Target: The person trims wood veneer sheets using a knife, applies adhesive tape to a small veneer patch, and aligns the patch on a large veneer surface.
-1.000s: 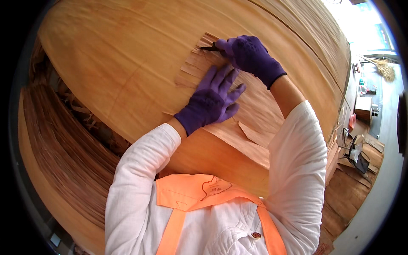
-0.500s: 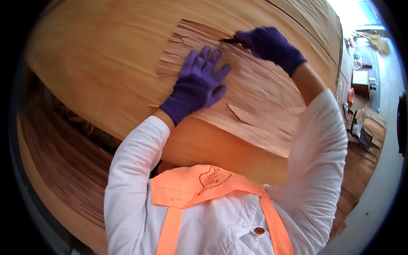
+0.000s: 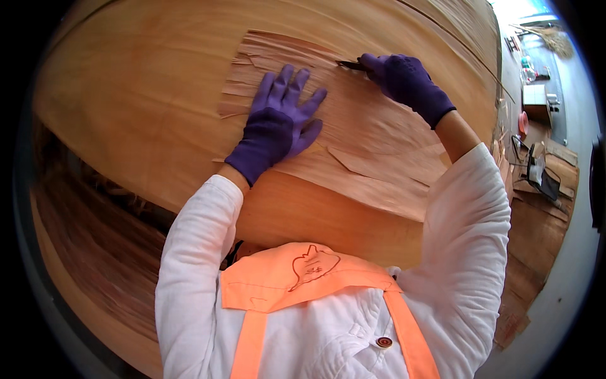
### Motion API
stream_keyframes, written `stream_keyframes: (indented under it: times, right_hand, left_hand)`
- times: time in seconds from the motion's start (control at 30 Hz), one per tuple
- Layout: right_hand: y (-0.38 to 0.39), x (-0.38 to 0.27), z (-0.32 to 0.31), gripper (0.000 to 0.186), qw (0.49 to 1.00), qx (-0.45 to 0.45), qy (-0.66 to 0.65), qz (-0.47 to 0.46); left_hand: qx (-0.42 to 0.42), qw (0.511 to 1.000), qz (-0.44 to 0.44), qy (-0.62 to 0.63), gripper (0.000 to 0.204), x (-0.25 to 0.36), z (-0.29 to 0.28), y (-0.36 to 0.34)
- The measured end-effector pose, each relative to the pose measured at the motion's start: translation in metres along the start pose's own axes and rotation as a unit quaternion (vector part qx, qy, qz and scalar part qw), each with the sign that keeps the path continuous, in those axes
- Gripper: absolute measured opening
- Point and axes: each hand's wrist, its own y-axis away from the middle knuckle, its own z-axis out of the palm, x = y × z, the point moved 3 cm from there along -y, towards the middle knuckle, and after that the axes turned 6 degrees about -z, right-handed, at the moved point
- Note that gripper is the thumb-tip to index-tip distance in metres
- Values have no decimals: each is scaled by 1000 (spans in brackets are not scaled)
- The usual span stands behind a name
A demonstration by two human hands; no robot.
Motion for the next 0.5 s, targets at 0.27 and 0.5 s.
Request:
stream_keyframes:
  times: [0.27,0.5]
  right_hand:
    - [79,31,17,14,997,9,-17,77]
    - [156,42,37,18,988,16,-26,153]
  left_hand:
    - [-17,1000,13,-4,51,0,2,0]
    - [-23,999,9,-26,49,0,4,0]
